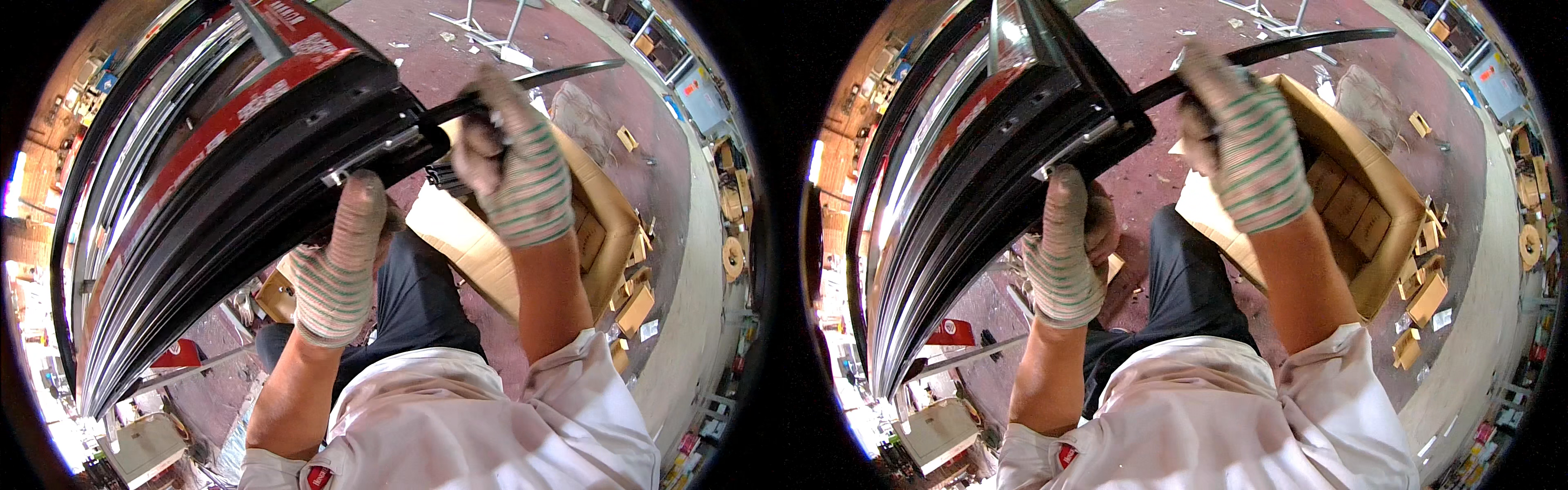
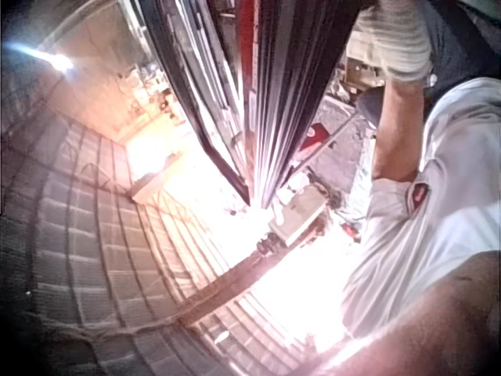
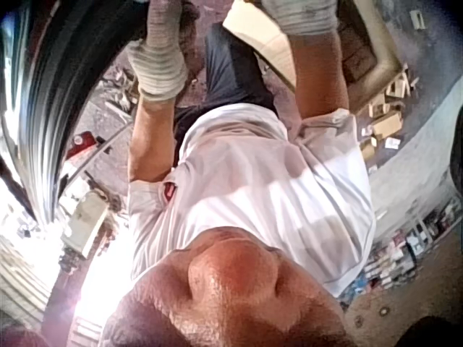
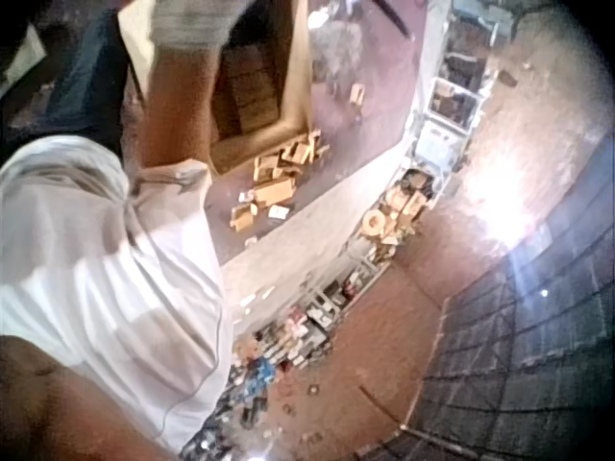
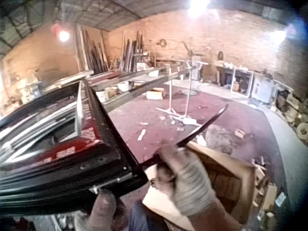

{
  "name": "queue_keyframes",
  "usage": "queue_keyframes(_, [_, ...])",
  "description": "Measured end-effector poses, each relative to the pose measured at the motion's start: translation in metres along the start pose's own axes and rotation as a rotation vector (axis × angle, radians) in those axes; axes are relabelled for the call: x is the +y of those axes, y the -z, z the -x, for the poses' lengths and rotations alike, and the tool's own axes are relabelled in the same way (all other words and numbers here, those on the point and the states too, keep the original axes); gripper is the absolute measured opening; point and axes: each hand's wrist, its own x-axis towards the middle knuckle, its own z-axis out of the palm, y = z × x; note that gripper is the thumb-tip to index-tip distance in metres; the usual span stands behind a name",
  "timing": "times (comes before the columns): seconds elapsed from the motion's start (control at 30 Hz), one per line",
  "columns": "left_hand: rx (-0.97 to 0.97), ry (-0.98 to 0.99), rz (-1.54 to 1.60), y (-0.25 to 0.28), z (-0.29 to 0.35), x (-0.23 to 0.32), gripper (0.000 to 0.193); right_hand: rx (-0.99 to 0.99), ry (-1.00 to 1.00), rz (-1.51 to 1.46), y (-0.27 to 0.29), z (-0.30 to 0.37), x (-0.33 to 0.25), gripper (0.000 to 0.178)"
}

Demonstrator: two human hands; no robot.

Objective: The person sits on the floor and assembles small metal hardware components by hand, then attaches them to a long black frame. The person handles the parts one at a time, fitting them together and placing them into the frame.

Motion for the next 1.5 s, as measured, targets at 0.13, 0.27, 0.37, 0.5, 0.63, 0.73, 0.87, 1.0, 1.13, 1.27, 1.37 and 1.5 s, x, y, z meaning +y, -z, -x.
queue_keyframes(0.13, [0.037, 0.013, -0.059, -0.002, 0.003, 0.005, 0.027, -0.075, 0.100, -0.378, 0.040, -0.024, -0.019, 0.016])
queue_keyframes(0.27, [0.048, 0.042, -0.014, -0.004, 0.004, 0.004, 0.028, 0.120, 0.109, -0.196, 0.024, -0.021, -0.021, 0.019])
queue_keyframes(0.37, [-0.007, 0.107, 0.068, 0.005, 0.005, 0.004, 0.026, 0.004, -0.045, -0.118, -0.014, 0.011, 0.001, 0.017])
queue_keyframes(0.5, [-0.039, 0.077, 0.032, 0.008, 0.002, 0.007, 0.026, 0.007, 0.016, 0.052, 0.000, 0.001, 0.001, 0.022])
queue_keyframes(0.63, [0.033, -0.018, -0.015, 0.000, 0.004, 0.006, 0.029, -0.033, 0.106, -0.355, 0.042, -0.021, -0.018, 0.018])
queue_keyframes(0.73, [0.055, 0.010, -0.007, -0.002, 0.006, 0.006, 0.031, 0.016, 0.118, -0.264, 0.046, -0.023, -0.019, 0.016])
queue_keyframes(0.87, [0.078, 0.068, -0.034, -0.002, 0.008, 0.005, 0.035, -0.035, -0.147, -0.126, 0.002, 0.011, 0.002, 0.022])
queue_keyframes(1.0, [0.078, 0.094, -0.052, -0.001, 0.011, 0.008, 0.033, 0.026, 0.105, -0.044, 0.021, 0.005, 0.002, 0.014])
queue_keyframes(1.13, [0.027, 0.114, 0.080, 0.006, 0.012, 0.005, 0.028, 0.091, 0.258, -0.202, 0.033, -0.011, -0.016, 0.017])
queue_keyframes(1.27, [-0.036, 0.158, 0.061, 0.013, 0.012, 0.005, 0.027, 0.090, 0.187, 0.045, 0.012, 0.009, 0.001, 0.020])
queue_keyframes(1.37, [-0.005, 0.113, 0.034, 0.012, 0.012, 0.000, 0.026, 0.119, 0.081, 0.198, -0.011, 0.026, 0.013, 0.034])
queue_keyframes(1.5, [-0.019, 0.067, -0.061, 0.003, 0.014, -0.001, 0.032, -0.188, -0.098, -0.277, 0.016, 0.025, 0.016, 0.045])
